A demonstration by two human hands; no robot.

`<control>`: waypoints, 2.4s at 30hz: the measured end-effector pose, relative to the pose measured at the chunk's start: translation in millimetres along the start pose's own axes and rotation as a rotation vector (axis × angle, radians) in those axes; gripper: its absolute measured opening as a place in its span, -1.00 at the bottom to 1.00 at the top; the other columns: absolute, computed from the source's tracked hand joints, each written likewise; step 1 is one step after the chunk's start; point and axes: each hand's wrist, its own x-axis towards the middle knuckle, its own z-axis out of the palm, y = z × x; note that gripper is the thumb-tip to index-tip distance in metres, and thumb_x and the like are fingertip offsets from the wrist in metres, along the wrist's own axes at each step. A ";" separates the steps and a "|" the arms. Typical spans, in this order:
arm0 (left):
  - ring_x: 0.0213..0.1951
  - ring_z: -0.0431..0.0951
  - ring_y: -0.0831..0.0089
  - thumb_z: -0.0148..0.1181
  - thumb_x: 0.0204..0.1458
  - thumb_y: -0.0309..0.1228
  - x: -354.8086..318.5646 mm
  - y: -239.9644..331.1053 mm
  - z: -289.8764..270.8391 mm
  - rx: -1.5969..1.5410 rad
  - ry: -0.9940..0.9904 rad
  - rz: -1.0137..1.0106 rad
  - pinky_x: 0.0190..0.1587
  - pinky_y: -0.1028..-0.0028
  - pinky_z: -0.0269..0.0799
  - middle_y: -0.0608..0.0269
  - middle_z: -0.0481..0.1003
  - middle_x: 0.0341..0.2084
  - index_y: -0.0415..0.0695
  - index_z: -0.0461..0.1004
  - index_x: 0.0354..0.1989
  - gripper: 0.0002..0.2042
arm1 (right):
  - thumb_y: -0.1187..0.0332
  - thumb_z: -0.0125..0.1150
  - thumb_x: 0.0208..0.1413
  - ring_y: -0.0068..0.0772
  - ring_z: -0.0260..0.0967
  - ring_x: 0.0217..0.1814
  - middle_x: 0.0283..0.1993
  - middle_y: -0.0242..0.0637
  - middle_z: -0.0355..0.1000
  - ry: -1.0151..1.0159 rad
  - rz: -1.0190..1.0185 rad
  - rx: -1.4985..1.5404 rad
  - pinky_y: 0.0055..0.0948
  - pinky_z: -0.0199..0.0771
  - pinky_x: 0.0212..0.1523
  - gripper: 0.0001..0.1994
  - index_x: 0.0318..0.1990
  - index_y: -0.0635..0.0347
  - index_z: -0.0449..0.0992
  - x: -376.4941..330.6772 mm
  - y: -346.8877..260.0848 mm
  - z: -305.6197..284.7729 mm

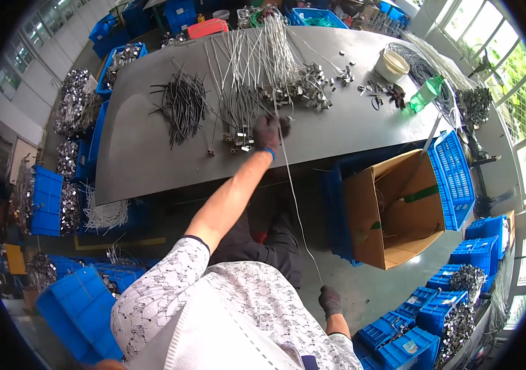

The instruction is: Sorting and organizing bundles of electrical wires with connectors into storage bins.

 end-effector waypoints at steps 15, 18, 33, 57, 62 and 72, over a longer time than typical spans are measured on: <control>-0.55 0.53 0.57 0.34 0.01 -0.33 15.3 12.1 -94.2 0.620 -0.578 -0.259 -0.48 0.48 0.48 0.31 0.53 -0.62 -0.22 0.60 -0.40 -0.82 | 0.39 0.12 0.08 0.08 0.48 0.11 0.01 0.04 0.53 -0.077 0.002 -0.067 -0.07 0.50 0.07 -0.70 -0.02 0.06 0.59 4.2 31.2 10.1; -0.50 0.47 0.59 0.37 0.08 -0.22 19.4 20.9 -92.2 0.481 -0.333 -0.097 -0.41 0.50 0.41 0.33 0.58 -0.48 -0.18 0.61 -0.34 -0.75 | 0.35 0.04 0.18 0.08 0.47 0.12 0.04 0.01 0.53 -0.023 -0.101 -0.040 -0.06 0.47 0.11 -0.70 0.02 0.07 0.58 18.1 17.6 -0.1; -0.44 0.52 0.51 0.34 0.10 -0.28 -53.8 -3.0 -122.5 0.531 -0.302 0.033 -0.33 0.39 0.42 0.14 0.59 -0.53 -0.25 0.59 -0.35 -0.76 | 0.60 0.02 0.18 0.15 0.35 0.21 0.35 0.14 0.17 0.908 -1.047 0.316 -0.18 0.44 0.21 -0.43 0.37 0.36 0.11 228.3 -397.8 -230.8; -0.05 0.56 -0.14 0.19 -0.06 -0.09 158.7 -22.0 -244.2 1.242 0.004 -0.265 -0.01 0.09 0.49 -0.23 0.56 -0.16 -0.22 0.55 -0.10 -0.53 | -0.11 0.02 0.26 0.22 0.48 0.02 -0.10 0.15 0.54 0.358 -0.647 0.109 0.06 0.47 0.01 -0.48 0.05 0.19 0.49 319.7 -578.9 -342.1; 0.00 0.57 -0.13 0.18 -0.05 -0.14 181.9 -49.8 -203.4 1.234 -0.200 -0.356 0.07 0.10 0.47 -0.29 0.56 -0.12 -0.30 0.57 -0.15 -0.56 | -0.24 0.17 0.11 0.18 0.48 0.07 -0.03 0.27 0.50 0.476 -0.427 0.282 -0.07 0.45 0.05 -0.24 0.10 0.41 0.45 379.1 -583.7 -356.1; 0.42 0.10 0.17 0.13 0.01 -0.12 172.7 -182.4 -141.8 1.725 -1.082 0.037 0.47 0.22 -0.12 0.09 0.16 0.42 0.02 0.26 0.38 -0.32 | -0.26 0.29 -0.07 0.10 0.59 -0.13 -0.23 0.21 0.57 -0.001 -0.388 0.204 -0.10 0.55 -0.12 -0.32 -0.32 0.37 0.65 348.7 -584.1 -365.0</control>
